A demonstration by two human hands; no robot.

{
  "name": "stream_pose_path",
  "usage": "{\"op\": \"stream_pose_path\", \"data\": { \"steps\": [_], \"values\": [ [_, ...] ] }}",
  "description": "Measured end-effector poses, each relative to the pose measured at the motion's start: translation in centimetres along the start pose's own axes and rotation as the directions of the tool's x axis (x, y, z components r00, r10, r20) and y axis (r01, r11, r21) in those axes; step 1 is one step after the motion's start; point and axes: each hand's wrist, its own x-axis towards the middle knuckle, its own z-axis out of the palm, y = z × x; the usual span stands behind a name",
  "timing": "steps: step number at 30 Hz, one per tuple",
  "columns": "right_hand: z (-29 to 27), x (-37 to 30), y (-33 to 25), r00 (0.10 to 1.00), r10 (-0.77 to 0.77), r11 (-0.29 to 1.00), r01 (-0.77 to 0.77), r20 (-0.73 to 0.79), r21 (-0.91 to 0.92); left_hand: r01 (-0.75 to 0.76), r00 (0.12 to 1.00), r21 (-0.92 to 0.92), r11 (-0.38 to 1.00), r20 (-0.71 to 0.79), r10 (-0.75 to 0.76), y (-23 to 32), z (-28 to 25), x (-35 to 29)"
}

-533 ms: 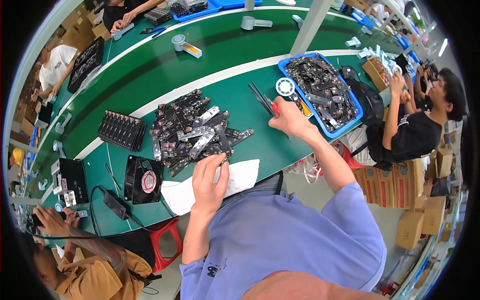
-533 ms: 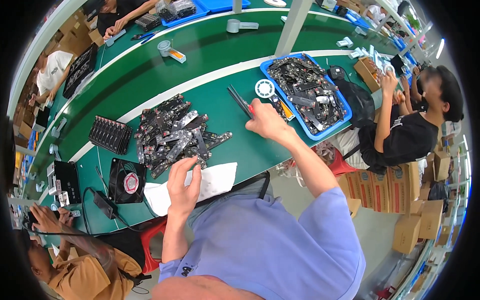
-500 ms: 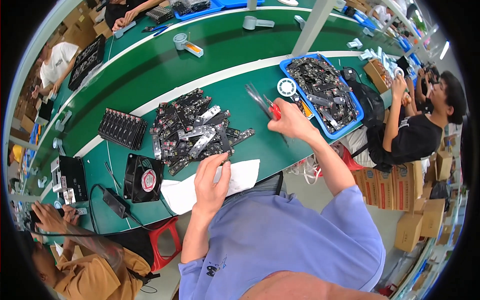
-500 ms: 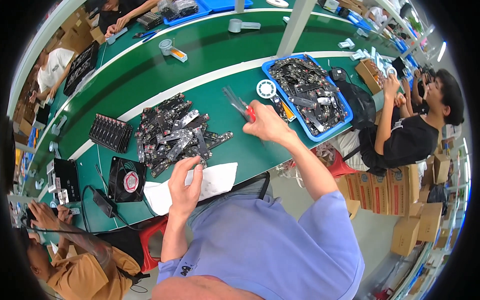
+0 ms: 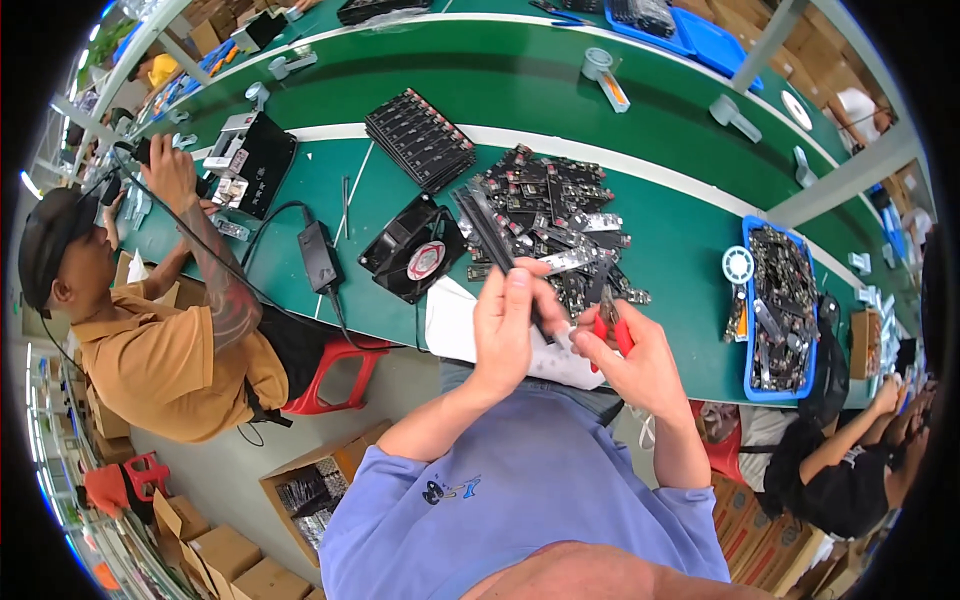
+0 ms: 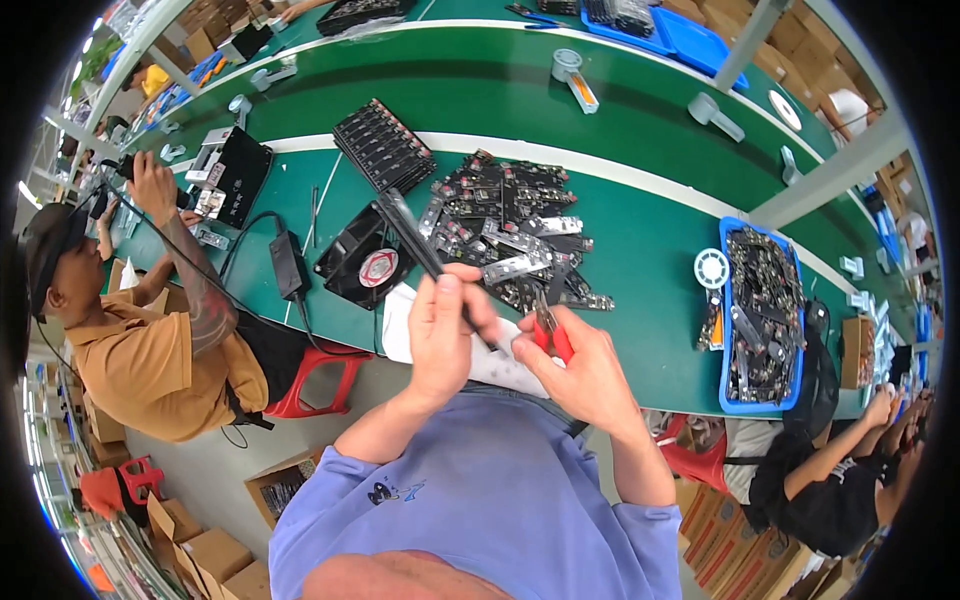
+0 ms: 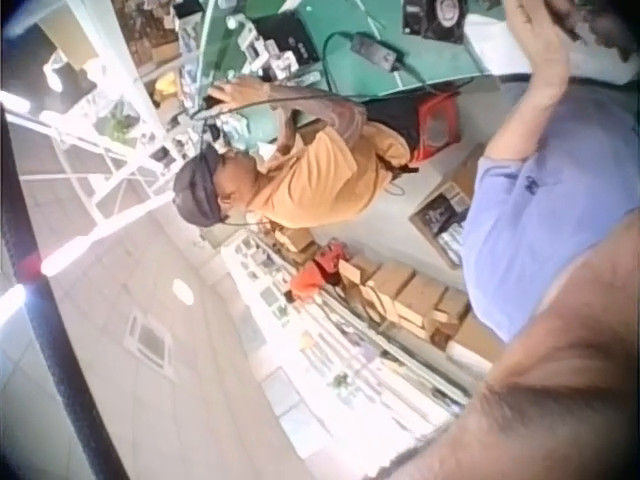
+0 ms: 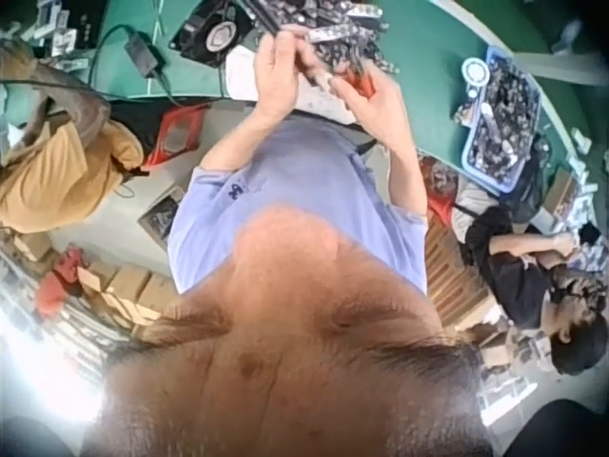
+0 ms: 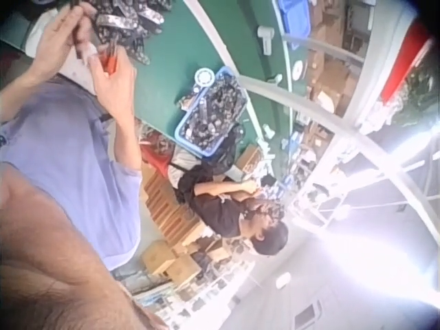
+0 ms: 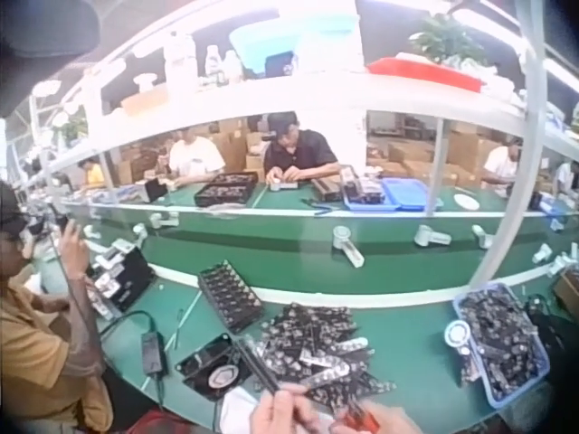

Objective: The person assembles small electronic circuit board modules by hand at a factory production line, connecting wires and enclosing them in plastic casings.

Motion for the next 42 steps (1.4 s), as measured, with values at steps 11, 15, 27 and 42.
{"op": "stream_pose_path", "data": {
  "steps": [11,15,27,42],
  "values": [
    [-1.0,-0.4,1.3,0.997,0.082,0.980,-0.083,0.017,0.180,-0.112,0.994,0.131,0.985,0.007,0.112,7.1,-2.7,4.7],
    [-0.6,0.1,1.0,0.999,0.002,0.956,0.010,-0.041,0.292,0.040,0.997,-0.023,0.999,0.062,-0.038,4.7,-0.9,4.7],
    [-5.8,2.9,4.3,0.986,0.143,0.882,-0.089,-0.082,0.462,0.052,0.988,-0.107,0.993,0.150,-0.036,3.6,-0.9,3.7],
    [1.3,5.1,-1.9,0.789,-0.556,0.810,0.585,-0.260,0.044,-0.235,0.918,0.468,0.852,0.395,0.036,6.7,-2.4,0.5]
  ]
}}
